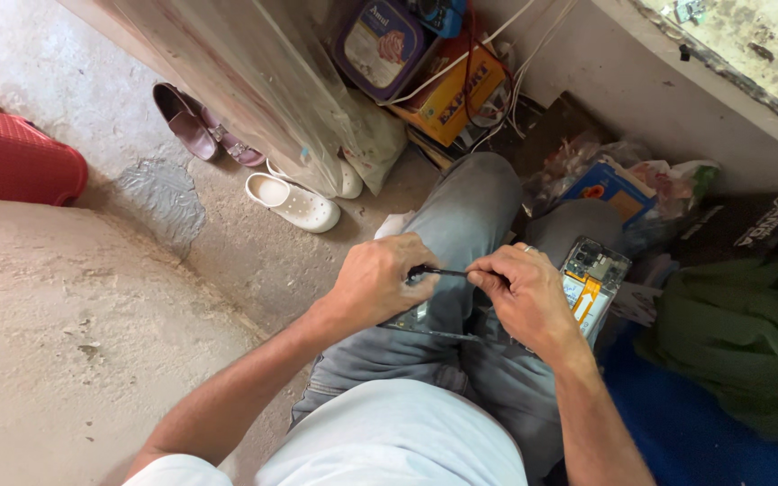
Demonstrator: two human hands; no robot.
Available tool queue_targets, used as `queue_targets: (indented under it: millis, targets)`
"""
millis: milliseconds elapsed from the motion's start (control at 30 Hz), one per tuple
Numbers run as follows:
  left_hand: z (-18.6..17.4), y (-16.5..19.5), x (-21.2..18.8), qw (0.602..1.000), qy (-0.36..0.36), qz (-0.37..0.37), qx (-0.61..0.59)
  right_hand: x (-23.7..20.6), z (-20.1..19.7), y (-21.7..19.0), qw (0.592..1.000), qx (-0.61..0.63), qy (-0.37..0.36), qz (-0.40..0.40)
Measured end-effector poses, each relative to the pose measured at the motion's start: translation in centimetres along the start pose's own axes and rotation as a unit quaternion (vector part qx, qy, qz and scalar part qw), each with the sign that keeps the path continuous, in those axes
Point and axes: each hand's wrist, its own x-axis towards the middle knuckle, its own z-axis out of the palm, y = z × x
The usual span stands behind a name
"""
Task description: The person is repairing a smartphone by using a screwdriver to remove screws from the phone's back cover. They then detach the back cover and handle the internal components, including the battery and circuit board.
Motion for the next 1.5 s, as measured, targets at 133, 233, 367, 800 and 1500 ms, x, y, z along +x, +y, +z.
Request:
queue_targets:
  millis: [133,233,367,800,1500]
  targets:
    - [0.5,0.2,-0.4,0.999,0.013,-0.037,-0.025,-0.4,0.1,0.3,1.000,0.007,-0.004,0.014]
    - [0.6,0.2,-0.5,0.994,-0.005,-0.089,-0.056,-0.5,0.3,0.4,0.999,0.027,-0.011,0.027]
    - [0.5,-0.2,0.2,0.988,-0.016,-0.090,-0.126,-0.1,-0.9,0.1,0.999,0.032,0.010,-0.039]
    - [2.2,-3.3,0.6,0.979,-0.062,-0.137,-0.140,2.3,-18.4,1.6,0.915,-0.165,0.368,0.029]
    - [0.4,-3.9,2.0,0.952,-0.119,-0.170,-0.223,6.8,-18.9,5.9,0.924,-0.270,0.268,-0.023]
